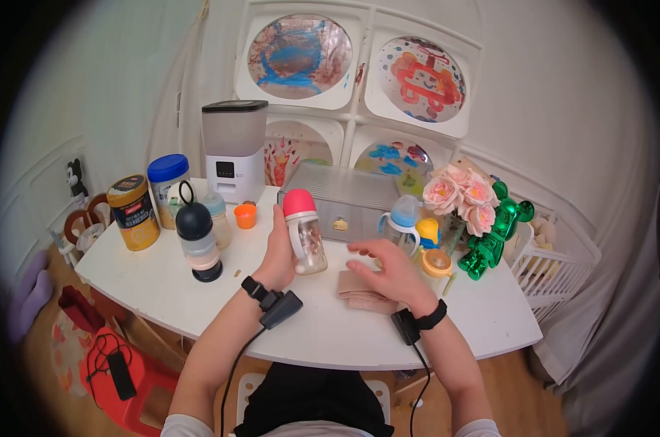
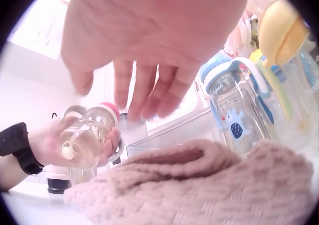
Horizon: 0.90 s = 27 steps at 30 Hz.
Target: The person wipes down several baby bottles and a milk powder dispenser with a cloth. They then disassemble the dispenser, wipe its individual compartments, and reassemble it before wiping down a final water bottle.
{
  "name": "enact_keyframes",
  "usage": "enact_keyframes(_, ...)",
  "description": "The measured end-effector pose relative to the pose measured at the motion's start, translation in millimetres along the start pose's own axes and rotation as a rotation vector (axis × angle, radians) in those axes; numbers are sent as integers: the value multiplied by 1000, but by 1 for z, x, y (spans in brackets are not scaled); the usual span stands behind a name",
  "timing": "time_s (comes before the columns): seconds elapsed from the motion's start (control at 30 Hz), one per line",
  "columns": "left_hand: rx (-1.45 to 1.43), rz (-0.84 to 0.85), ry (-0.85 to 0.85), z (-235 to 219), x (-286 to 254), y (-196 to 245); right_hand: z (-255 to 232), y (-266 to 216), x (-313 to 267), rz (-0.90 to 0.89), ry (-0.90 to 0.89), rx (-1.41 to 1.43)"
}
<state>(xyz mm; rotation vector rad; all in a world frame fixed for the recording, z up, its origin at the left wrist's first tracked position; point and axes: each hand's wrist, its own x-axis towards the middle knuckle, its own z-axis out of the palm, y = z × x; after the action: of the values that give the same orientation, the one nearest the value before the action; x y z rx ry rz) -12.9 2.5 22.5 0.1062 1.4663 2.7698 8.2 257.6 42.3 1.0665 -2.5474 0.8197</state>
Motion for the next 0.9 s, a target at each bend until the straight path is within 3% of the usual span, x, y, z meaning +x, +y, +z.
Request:
enact_keyframes(0.03,-6,5,8,0,2,3,-2,-1,-1,-7,-9,0)
enact_keyframes(0.1,-103,-12,4,-3,5,9,-6,-9,-4,18,-317,-184)
enact_keyframes(0.2,-23,39,-38,-2,4,10,-6,-11,-13,-121,-410,-117)
enact_keyframes(0.33,-3,6,-131,1,-2,10,4,7,-13,-159,-415,-164)
enact_keyframes(0.43,-4,-31,-200,7,-9,13,5,10,-8,-90,-378,-90)
enact_keyframes(0.53,21,-66,-267,4,-7,12,4,2,-4,-8,-292,-159)
enact_keyframes(0.6,42,-94,-304,1,-3,8,-1,-18,-5,115,-38,-20)
enact_keyframes(0.63,91,-67,-295,0,0,4,1,-18,-3,118,-36,-21)
enact_keyframes(0.7,135,-40,-283,-2,5,-3,6,-15,-1,17,347,41)
enact_keyframes(0.73,206,-28,-282,-1,5,-6,8,-14,1,18,344,41)
enact_keyframes(0.8,281,-19,-281,0,6,-10,10,-14,7,-226,622,-57)
enact_keyframes(0.9,311,-61,-373,9,0,-15,11,-13,4,-235,628,-141)
